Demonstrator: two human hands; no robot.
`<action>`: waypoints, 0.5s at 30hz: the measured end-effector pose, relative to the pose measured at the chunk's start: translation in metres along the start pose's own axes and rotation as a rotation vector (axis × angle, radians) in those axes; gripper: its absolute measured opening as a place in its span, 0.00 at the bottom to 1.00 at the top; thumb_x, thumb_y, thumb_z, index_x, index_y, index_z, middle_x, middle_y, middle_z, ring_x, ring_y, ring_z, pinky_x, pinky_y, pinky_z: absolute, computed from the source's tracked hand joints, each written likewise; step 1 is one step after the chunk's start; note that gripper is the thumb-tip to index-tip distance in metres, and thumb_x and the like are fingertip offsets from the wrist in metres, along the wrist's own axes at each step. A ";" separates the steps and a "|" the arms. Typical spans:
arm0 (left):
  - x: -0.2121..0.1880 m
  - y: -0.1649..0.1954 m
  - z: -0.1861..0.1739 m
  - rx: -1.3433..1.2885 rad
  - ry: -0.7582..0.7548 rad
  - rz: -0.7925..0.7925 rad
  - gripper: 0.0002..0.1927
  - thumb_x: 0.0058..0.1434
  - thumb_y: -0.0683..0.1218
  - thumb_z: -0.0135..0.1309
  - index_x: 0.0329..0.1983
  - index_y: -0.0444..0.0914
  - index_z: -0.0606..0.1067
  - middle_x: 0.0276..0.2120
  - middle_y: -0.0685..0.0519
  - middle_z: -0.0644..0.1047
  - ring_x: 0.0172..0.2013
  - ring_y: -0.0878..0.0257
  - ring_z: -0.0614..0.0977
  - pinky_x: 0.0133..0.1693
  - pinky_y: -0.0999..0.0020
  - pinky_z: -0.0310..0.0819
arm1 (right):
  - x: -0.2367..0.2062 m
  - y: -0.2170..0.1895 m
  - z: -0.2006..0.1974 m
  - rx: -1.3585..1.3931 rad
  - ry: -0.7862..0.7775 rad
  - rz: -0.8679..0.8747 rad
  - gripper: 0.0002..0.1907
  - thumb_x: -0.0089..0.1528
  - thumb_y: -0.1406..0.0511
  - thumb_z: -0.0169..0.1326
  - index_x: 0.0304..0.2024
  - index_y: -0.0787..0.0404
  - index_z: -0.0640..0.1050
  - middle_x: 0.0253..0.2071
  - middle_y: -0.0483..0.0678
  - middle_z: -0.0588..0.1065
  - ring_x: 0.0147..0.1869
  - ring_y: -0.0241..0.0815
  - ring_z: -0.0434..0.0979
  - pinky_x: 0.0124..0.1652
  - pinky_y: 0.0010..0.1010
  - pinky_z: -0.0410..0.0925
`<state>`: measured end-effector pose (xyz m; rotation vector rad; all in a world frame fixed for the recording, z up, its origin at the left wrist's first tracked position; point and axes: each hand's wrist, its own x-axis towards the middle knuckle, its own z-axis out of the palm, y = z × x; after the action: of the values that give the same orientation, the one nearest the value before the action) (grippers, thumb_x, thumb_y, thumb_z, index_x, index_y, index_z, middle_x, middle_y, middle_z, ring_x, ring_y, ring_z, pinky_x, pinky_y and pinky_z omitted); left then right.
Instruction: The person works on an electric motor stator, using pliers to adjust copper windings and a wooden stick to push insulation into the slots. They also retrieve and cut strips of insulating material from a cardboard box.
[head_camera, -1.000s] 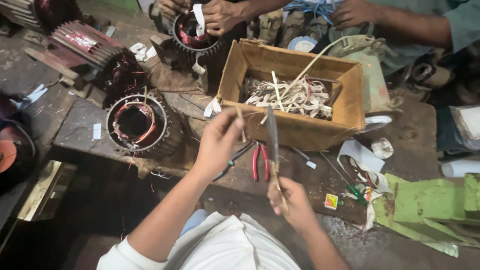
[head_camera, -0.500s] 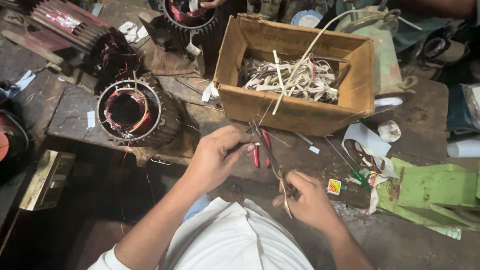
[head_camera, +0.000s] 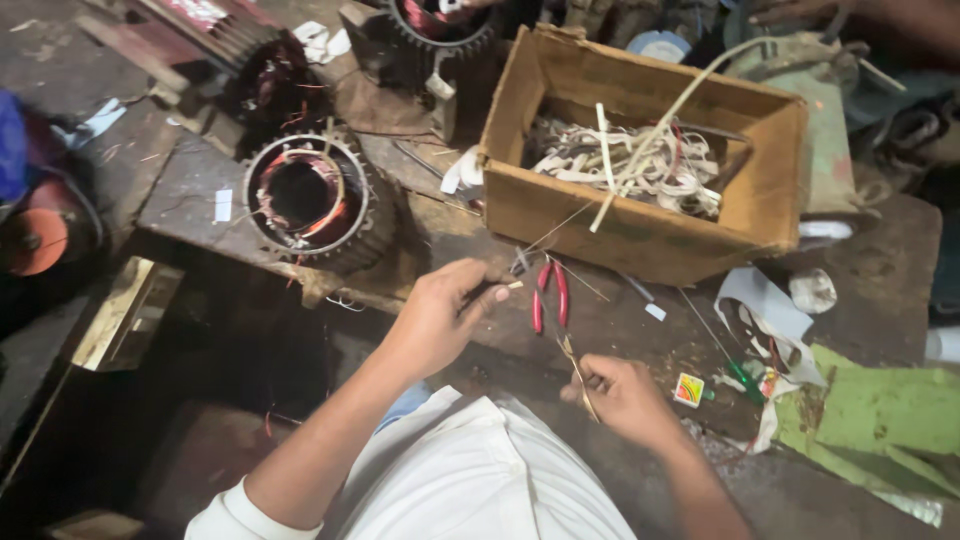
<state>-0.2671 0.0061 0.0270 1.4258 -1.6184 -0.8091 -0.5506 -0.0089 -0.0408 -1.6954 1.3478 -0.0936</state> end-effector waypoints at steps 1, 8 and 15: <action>-0.005 -0.001 -0.001 -0.099 -0.028 -0.084 0.10 0.65 0.42 0.56 0.49 0.38 0.78 0.34 0.47 0.76 0.33 0.51 0.80 0.37 0.60 0.75 | 0.009 0.006 0.001 -0.139 0.018 -0.037 0.15 0.54 0.57 0.66 0.29 0.61 0.81 0.24 0.49 0.80 0.25 0.44 0.80 0.28 0.36 0.69; -0.041 -0.006 -0.023 -0.015 0.001 0.077 0.08 0.64 0.40 0.58 0.46 0.36 0.78 0.37 0.46 0.77 0.39 0.49 0.81 0.40 0.59 0.74 | 0.079 0.029 0.008 -0.777 0.440 -0.083 0.18 0.56 0.53 0.64 0.38 0.60 0.81 0.39 0.56 0.79 0.40 0.58 0.82 0.42 0.47 0.74; -0.065 -0.022 -0.067 -0.458 0.148 -0.429 0.11 0.65 0.39 0.57 0.50 0.36 0.76 0.34 0.49 0.82 0.34 0.64 0.84 0.37 0.69 0.81 | 0.061 -0.037 0.004 -0.398 0.501 -0.327 0.15 0.61 0.66 0.58 0.51 0.58 0.81 0.49 0.53 0.79 0.46 0.53 0.80 0.46 0.42 0.72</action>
<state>-0.1953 0.0703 0.0286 1.4640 -0.9411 -1.1978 -0.4977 -0.0569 -0.0461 -2.3304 1.5004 -0.4930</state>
